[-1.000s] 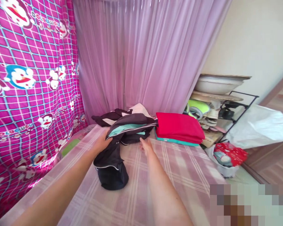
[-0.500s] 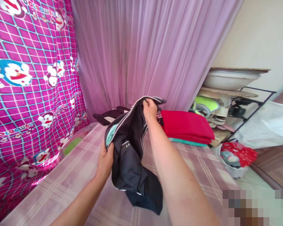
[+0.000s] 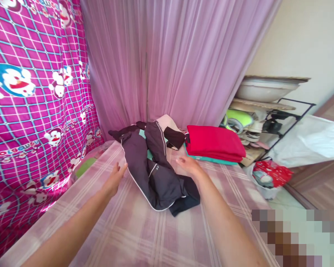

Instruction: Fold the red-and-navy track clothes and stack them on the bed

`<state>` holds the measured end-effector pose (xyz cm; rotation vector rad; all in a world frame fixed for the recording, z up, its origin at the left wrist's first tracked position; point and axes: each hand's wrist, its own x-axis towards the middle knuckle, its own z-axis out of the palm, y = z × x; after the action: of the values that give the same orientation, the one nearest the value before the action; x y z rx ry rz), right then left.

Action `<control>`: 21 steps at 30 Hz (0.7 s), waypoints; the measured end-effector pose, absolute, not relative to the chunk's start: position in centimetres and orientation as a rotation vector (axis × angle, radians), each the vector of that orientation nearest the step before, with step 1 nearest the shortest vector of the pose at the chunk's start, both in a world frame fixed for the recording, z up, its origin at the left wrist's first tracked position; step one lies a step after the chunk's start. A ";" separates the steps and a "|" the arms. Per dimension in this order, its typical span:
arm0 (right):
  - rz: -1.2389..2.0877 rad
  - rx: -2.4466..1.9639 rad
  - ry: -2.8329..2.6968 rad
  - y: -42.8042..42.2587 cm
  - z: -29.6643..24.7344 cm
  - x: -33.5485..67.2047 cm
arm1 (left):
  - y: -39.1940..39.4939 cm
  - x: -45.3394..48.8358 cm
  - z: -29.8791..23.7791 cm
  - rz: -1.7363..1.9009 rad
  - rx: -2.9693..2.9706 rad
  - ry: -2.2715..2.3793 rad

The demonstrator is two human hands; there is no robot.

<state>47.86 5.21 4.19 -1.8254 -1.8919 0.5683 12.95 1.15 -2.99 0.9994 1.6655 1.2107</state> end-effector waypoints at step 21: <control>0.024 -1.986 -1.791 -1.9 5.1 60.0 | -5.4 12.9 1.1 0.652 1.336 1.565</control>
<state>60.01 -1.93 5.08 -1.9855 -1.7907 0.0241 12.89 -5.39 1.10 1.3358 1.5655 0.6521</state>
